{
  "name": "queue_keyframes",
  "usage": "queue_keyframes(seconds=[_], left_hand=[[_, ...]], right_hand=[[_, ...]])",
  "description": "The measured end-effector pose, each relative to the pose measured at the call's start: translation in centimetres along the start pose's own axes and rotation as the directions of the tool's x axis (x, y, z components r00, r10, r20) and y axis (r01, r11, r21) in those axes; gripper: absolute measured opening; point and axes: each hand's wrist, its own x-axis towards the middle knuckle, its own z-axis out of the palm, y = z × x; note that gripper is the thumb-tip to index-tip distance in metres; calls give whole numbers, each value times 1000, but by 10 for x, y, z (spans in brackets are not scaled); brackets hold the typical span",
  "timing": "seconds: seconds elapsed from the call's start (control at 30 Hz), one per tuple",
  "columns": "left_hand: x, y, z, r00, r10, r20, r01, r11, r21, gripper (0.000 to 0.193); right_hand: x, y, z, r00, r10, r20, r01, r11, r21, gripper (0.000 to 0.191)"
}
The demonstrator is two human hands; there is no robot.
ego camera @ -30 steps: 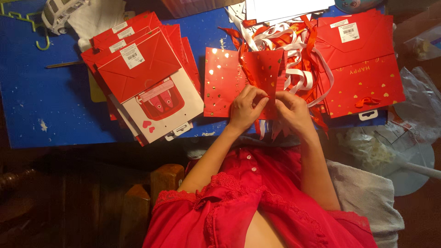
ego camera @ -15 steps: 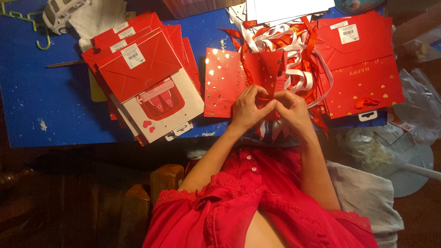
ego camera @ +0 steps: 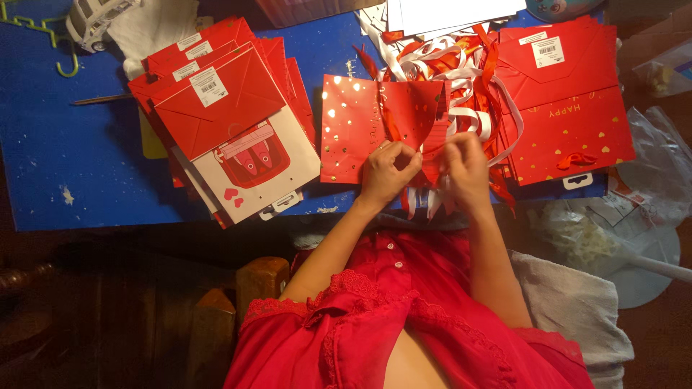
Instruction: The person assembles red Valentine's Day gift boxes by inserting white cards, threading white and red ribbons through slots, and tying decorative bows. They handle multiple boxes one at a time, folding flaps and stacking finished units on the table.
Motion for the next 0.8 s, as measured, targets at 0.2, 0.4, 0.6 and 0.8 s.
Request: queue_keyframes(seconds=[0.2, 0.4, 0.6, 0.8], left_hand=[[1, 3, 0, 1000, -3, 14, 4, 1000, -26, 16], [-1, 4, 1, 995, -95, 15, 96, 987, -128, 15], [-3, 1, 4, 996, -89, 6, 89, 990, -107, 16], [-3, 2, 2, 996, -87, 13, 87, 987, -134, 14]], right_hand=[[1, -12, 1, 997, -72, 38, 76, 992, -104, 23], [2, -31, 4, 961, -208, 184, 267, 871, -413, 23], [-1, -21, 4, 986, -102, 135, 155, 865, -477, 14], [0, -5, 5, 999, -37, -35, 29, 981, -191, 11]])
